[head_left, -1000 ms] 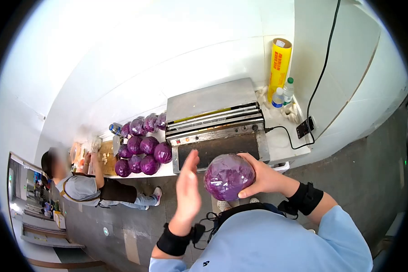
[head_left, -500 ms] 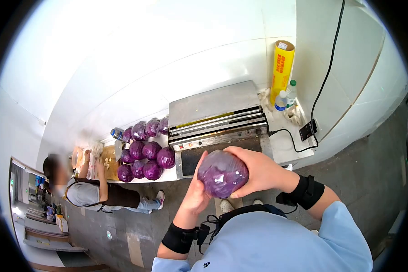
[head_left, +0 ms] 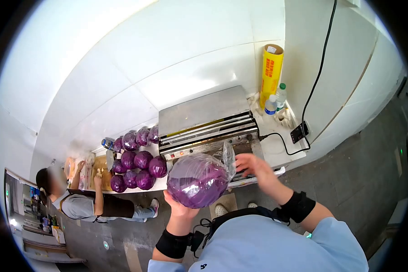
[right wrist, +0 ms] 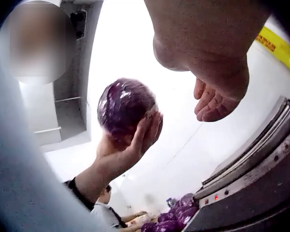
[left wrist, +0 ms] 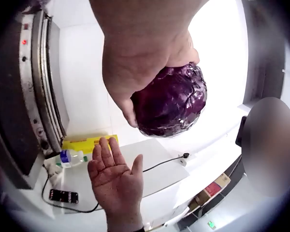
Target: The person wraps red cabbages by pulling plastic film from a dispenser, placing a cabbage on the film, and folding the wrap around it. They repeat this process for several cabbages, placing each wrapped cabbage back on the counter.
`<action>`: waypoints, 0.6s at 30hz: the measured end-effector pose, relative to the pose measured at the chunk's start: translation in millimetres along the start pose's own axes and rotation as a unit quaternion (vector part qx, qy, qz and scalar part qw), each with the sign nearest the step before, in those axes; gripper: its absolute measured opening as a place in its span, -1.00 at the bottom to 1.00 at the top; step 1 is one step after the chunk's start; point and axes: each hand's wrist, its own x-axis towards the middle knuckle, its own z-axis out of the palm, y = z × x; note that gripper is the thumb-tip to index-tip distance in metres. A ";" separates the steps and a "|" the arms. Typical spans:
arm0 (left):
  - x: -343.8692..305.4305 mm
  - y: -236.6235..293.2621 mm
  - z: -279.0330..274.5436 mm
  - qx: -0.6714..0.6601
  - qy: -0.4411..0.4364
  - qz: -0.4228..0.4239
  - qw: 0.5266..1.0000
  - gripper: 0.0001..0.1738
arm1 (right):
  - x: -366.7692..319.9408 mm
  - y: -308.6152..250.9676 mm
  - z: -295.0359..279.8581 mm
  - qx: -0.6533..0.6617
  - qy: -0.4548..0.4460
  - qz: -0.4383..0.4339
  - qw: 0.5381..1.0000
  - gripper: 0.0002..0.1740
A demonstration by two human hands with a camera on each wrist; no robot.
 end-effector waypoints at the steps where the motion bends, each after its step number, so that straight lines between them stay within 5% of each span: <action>1: 0.8 0.3 -2.0 0.022 -0.004 0.007 1.000 0.22 | -1.1 -4.4 10.7 -0.014 -0.023 -0.039 0.999 -0.28; 5: 0.5 2.0 -2.9 0.081 -0.035 -0.002 0.996 0.24 | 6.0 -9.3 44.2 -0.041 -0.037 -0.183 0.982 -0.11; 9: -1.4 1.6 8.0 0.097 -0.045 -0.032 0.994 0.37 | 18.4 -30.0 57.1 -0.026 -0.092 -0.167 0.981 -0.04; 13: 2.3 2.7 19.9 0.115 -0.062 -0.020 0.991 0.50 | 39.7 -48.6 52.4 0.095 -0.169 0.021 0.981 -0.27; 16: -0.4 -1.1 16.9 0.133 -0.072 -0.013 0.988 0.51 | 60.2 -46.9 51.9 0.188 -0.186 0.150 0.952 -0.25; 18: -1.4 -0.9 11.4 0.142 -0.079 -0.017 0.987 0.51 | 73.4 -34.1 53.2 0.237 -0.110 0.149 0.954 -0.21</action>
